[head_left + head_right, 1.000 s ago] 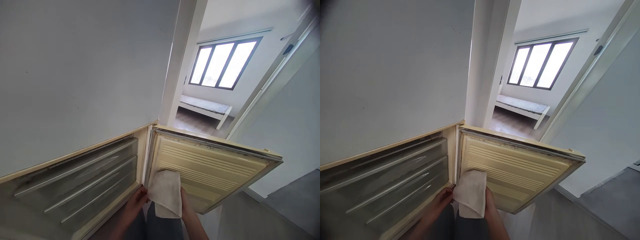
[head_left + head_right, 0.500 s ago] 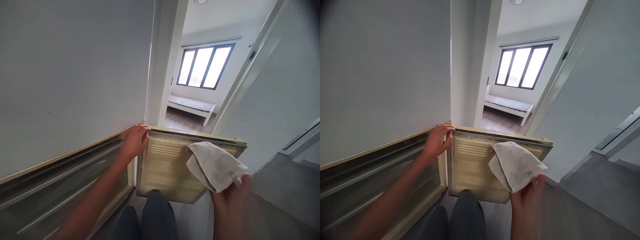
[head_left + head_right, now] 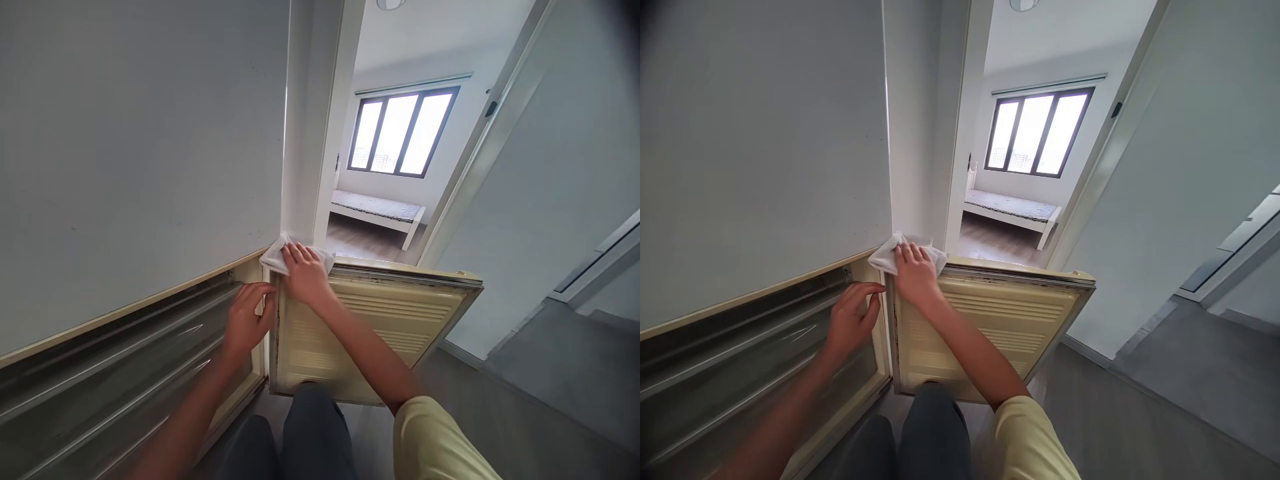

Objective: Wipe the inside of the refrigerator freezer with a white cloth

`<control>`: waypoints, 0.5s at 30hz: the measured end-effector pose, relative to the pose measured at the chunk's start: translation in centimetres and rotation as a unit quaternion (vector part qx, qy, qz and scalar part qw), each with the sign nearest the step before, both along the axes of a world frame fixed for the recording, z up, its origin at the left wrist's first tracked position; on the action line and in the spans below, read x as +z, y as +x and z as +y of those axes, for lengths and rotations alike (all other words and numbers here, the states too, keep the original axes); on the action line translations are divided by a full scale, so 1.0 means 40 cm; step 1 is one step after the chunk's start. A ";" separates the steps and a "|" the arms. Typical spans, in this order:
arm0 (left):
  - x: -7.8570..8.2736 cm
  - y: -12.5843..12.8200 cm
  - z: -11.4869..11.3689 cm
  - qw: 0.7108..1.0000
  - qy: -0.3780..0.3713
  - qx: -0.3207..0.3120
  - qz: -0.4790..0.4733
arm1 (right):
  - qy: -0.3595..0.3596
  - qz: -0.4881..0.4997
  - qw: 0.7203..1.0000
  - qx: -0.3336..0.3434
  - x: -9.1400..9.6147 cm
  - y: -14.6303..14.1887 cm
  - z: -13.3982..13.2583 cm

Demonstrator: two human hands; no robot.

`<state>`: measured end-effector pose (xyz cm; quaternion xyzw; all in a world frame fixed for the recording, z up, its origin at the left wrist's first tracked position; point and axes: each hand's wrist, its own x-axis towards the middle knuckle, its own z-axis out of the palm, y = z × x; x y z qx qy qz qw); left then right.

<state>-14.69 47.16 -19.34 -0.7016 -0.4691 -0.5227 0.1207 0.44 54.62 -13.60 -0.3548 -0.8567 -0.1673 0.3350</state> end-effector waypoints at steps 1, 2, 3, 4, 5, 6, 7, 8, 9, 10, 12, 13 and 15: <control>-0.003 -0.002 0.001 1.000 0.005 0.002 -0.001 | 0.000 -0.026 1.000 -0.008 -0.007 -0.022 0.011; -0.005 -0.004 0.002 1.000 0.007 0.004 -0.001 | 0.002 -0.043 0.999 -0.011 -0.013 -0.034 0.018; -0.008 -0.006 0.003 1.000 0.007 0.007 0.000 | 0.006 -0.048 0.999 -0.016 -0.019 -0.037 0.022; -0.010 -0.007 0.005 1.000 0.006 0.009 0.002 | 0.010 -0.048 0.999 -0.020 -0.022 -0.032 0.023; -0.011 -0.007 0.007 1.000 0.005 0.013 0.003 | 0.012 -0.049 0.998 -0.023 -0.025 -0.020 0.022; -0.010 -0.006 0.010 1.000 0.005 0.015 0.003 | 0.013 -0.048 0.998 -0.027 -0.026 -0.004 0.020; -0.006 -0.004 0.014 1.000 0.009 0.016 0.003 | 0.016 -0.047 0.998 -0.034 -0.026 0.015 0.019; 0.001 -0.001 0.020 1.000 0.015 0.016 0.002 | 0.018 -0.046 0.998 -0.041 -0.027 0.035 0.018; 0.011 0.005 0.028 1.000 0.024 0.013 0.005 | 0.020 -0.045 0.998 -0.046 -0.028 0.056 0.017; 0.026 0.011 0.038 0.999 0.036 0.008 0.010 | 0.021 -0.044 0.998 -0.051 -0.030 0.078 0.017; 0.063 0.029 0.065 0.997 0.061 -0.007 0.036 | 0.022 -0.036 0.997 -0.067 -0.037 0.126 0.019; 0.086 0.041 0.082 0.996 0.069 -0.014 0.055 | 0.022 -0.029 0.996 -0.079 -0.042 0.155 0.020; 0.133 0.067 0.120 0.993 0.062 -0.024 0.100 | 0.025 -0.015 0.993 -0.110 -0.053 0.224 0.022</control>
